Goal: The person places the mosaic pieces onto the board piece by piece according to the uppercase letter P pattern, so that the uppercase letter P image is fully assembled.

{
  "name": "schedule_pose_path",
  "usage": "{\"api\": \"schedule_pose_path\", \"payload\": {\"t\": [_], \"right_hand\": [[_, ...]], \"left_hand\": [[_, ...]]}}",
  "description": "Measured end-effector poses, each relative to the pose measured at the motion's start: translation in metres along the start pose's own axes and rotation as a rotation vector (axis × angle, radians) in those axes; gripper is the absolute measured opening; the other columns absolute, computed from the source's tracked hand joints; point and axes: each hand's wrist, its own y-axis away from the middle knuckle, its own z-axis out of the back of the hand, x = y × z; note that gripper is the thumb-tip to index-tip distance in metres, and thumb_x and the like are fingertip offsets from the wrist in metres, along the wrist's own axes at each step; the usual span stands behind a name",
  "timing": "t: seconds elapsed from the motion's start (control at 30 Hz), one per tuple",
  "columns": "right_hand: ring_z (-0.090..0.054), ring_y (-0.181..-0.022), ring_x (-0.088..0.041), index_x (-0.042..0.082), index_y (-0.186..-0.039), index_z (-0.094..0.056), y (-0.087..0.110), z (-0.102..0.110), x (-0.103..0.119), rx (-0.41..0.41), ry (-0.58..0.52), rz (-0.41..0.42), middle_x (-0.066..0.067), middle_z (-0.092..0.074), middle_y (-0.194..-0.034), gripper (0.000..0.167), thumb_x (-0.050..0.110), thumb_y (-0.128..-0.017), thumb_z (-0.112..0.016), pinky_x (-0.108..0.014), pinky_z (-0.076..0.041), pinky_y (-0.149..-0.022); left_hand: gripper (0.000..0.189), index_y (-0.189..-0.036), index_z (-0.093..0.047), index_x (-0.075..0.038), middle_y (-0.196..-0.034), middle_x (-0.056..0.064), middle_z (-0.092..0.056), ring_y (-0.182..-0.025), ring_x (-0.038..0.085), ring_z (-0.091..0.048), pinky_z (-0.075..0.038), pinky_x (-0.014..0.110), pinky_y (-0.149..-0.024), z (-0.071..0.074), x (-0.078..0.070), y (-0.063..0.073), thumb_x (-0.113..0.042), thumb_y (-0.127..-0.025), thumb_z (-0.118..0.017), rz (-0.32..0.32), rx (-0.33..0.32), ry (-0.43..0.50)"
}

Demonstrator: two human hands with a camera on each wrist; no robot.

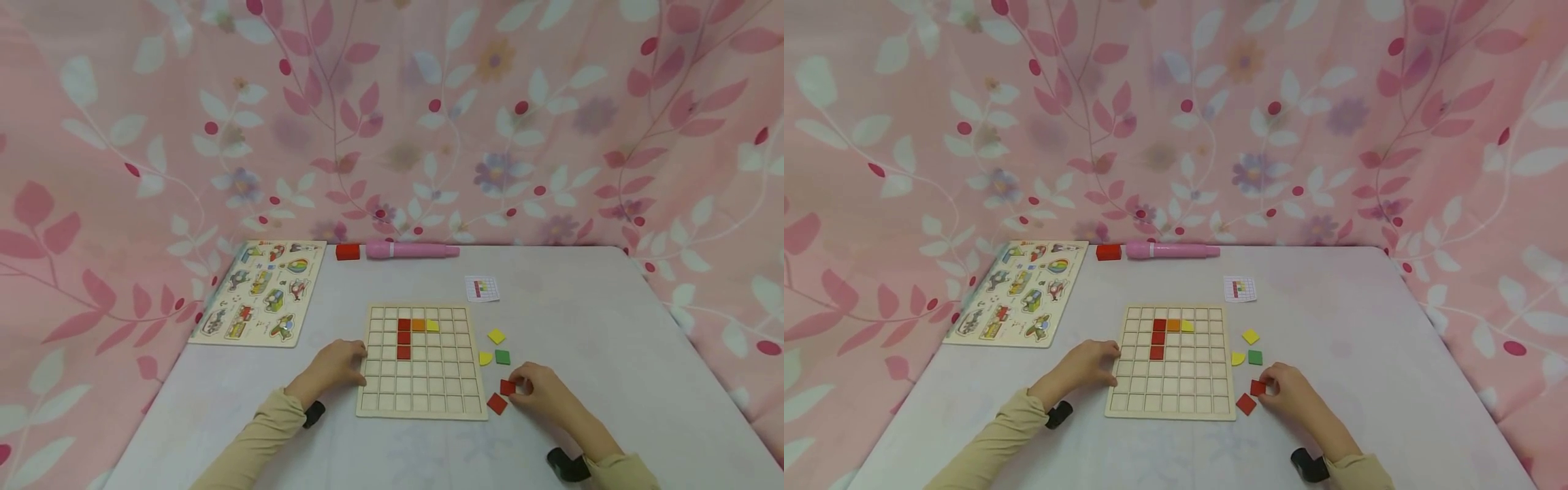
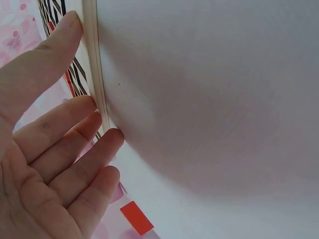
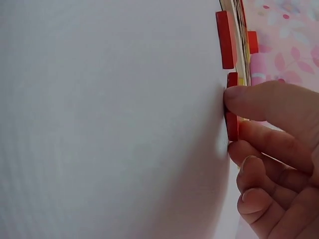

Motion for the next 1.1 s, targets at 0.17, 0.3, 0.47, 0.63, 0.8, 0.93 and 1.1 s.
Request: {"api": "schedule_pose_path", "payload": {"t": [0.17,0.3,0.47,0.63,0.8,0.93,1.1], "right_hand": [[-0.041,-0.060,-0.009,0.006,-0.081,-0.061,-0.001,0.001,0.000,0.013,-0.011,0.001,0.004,-0.048,-0.071,0.018,0.005,-0.067,-0.073,-0.021,-0.039,-0.050],[-0.041,-0.060,-0.008,0.005,-0.081,-0.061,-0.003,0.002,0.003,0.013,-0.018,0.012,0.005,-0.050,-0.071,0.019,0.005,-0.066,-0.073,-0.021,-0.039,-0.050],[-0.040,-0.059,-0.007,0.003,-0.086,-0.063,-0.004,0.005,0.006,-0.010,-0.008,0.056,0.004,-0.049,-0.072,0.022,0.006,-0.067,-0.073,-0.020,-0.038,-0.048],[-0.040,-0.057,-0.006,0.005,-0.086,-0.063,-0.008,0.006,0.011,-0.029,0.002,0.113,0.005,-0.047,-0.071,0.020,0.007,-0.068,-0.073,-0.019,-0.037,-0.046],[-0.038,-0.055,-0.005,0.006,-0.085,-0.063,-0.014,0.007,0.016,-0.043,-0.001,0.188,0.004,-0.048,-0.071,0.020,0.007,-0.068,-0.074,-0.019,-0.037,-0.045],[-0.038,-0.056,-0.005,0.006,-0.087,-0.064,-0.019,0.007,0.022,-0.040,0.008,0.200,0.005,-0.049,-0.073,0.021,0.008,-0.069,-0.074,-0.019,-0.035,-0.045],[-0.038,-0.056,-0.006,0.005,-0.088,-0.064,-0.026,0.008,0.030,-0.026,0.005,0.208,0.006,-0.050,-0.075,0.021,0.008,-0.069,-0.073,-0.019,-0.035,-0.046]], "left_hand": [[0.051,-0.098,-0.067,-0.001,-0.099,0.004,-0.062,-0.090,0.024,-0.057,-0.045,0.035,-0.078,0.000,0.000,0.000,-0.025,-0.056,-0.082,-0.012,-0.011,-0.009],[0.051,-0.099,-0.066,-0.001,-0.100,0.004,-0.062,-0.091,0.024,-0.057,-0.045,0.035,-0.079,0.000,0.000,0.000,-0.024,-0.056,-0.082,0.000,-0.002,0.001],[0.050,-0.099,-0.066,-0.001,-0.100,0.006,-0.062,-0.092,0.025,-0.057,-0.044,0.036,-0.080,0.001,0.000,0.000,-0.023,-0.057,-0.082,0.003,0.018,0.020],[0.050,-0.098,-0.066,-0.001,-0.100,0.005,-0.062,-0.091,0.024,-0.057,-0.045,0.035,-0.080,0.001,-0.002,0.000,-0.023,-0.057,-0.082,0.001,0.012,0.016],[0.051,-0.099,-0.066,-0.001,-0.101,0.005,-0.062,-0.092,0.024,-0.056,-0.045,0.036,-0.080,0.001,-0.002,0.001,-0.024,-0.057,-0.082,0.006,0.009,0.013],[0.051,-0.100,-0.066,-0.001,-0.102,0.005,-0.061,-0.093,0.025,-0.056,-0.044,0.036,-0.081,0.001,-0.002,0.000,-0.024,-0.057,-0.082,0.015,0.014,0.017],[0.051,-0.099,-0.066,-0.001,-0.101,0.005,-0.061,-0.091,0.025,-0.056,-0.045,0.036,-0.079,0.001,-0.002,0.000,-0.024,-0.057,-0.082,0.015,0.012,0.020]]}}
